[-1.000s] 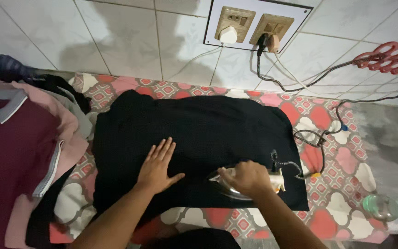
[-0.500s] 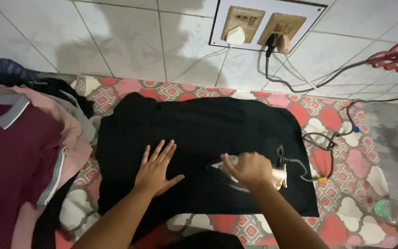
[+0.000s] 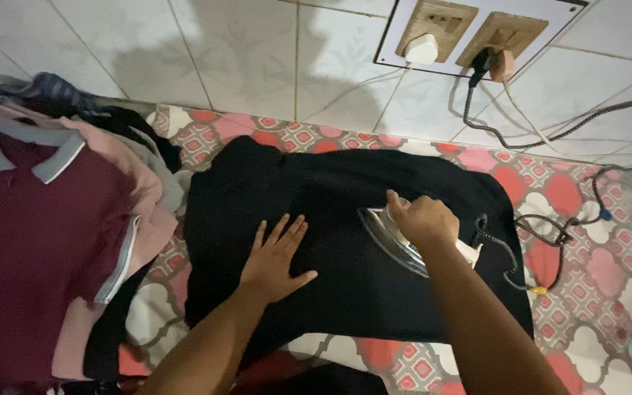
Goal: The person irons a black polo shirt on a patterned ironing board. They smooth the fabric with their hands, spray it with water from a bottle, and use a steam iron to press the front and back sections. The person flips the shirt over to iron the other side, repeating the smoothing and spraying process before finishing.
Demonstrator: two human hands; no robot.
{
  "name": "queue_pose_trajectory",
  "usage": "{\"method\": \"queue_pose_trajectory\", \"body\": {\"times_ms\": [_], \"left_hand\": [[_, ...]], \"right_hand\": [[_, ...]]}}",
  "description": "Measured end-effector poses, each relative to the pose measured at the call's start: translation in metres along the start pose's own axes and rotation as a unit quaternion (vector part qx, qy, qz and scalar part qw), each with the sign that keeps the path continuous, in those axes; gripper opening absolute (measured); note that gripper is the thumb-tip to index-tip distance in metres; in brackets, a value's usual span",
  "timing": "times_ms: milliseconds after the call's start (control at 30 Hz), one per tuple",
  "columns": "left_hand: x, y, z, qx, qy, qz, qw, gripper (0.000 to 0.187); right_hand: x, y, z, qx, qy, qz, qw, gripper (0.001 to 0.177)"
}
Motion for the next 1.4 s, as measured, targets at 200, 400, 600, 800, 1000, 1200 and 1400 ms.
{"method": "queue_pose_trajectory", "body": {"times_ms": [200, 400, 600, 800, 1000, 1200, 1400], "left_hand": [[0.0, -0.003, -0.003, -0.018, 0.027, -0.014, 0.999, 0.099], [0.002, -0.002, -0.007, -0.005, -0.005, -0.018, 1.0, 0.097], [0.001, -0.009, -0.008, 0.008, 0.009, -0.001, 1.0, 0.1], [0.002, -0.036, -0.017, 0.043, 0.036, 0.007, 0.998, 0.106], [-0.001, -0.057, -0.02, 0.048, 0.072, 0.017, 0.996, 0.104], [-0.003, -0.061, -0.018, 0.043, 0.06, -0.022, 0.997, 0.104], [-0.007, -0.066, -0.022, 0.001, 0.134, -0.052, 0.99, 0.101]], "right_hand": [[-0.008, 0.003, -0.024, 0.038, -0.052, -0.012, 0.998, 0.08], [-0.019, 0.002, -0.076, 0.089, -0.077, -0.052, 0.992, 0.079], [-0.027, -0.004, -0.108, 0.11, -0.142, -0.092, 0.979, 0.076], [-0.031, -0.01, -0.121, 0.14, -0.133, -0.114, 0.975, 0.077], [-0.023, -0.023, -0.114, 0.125, -0.111, -0.095, 0.981, 0.073], [-0.017, -0.046, -0.073, 0.117, -0.026, -0.081, 0.989, 0.078], [-0.01, -0.066, -0.043, 0.061, 0.015, -0.035, 0.997, 0.078]]}}
Point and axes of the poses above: each hand's wrist, its own z-axis towards the middle knuckle, its own x-axis out of the back of the hand, y = z × x, the point moved 3 cm from there along z, towards the middle knuckle, and after that the axes turned 1 degree about y, right-handed, at the moved point
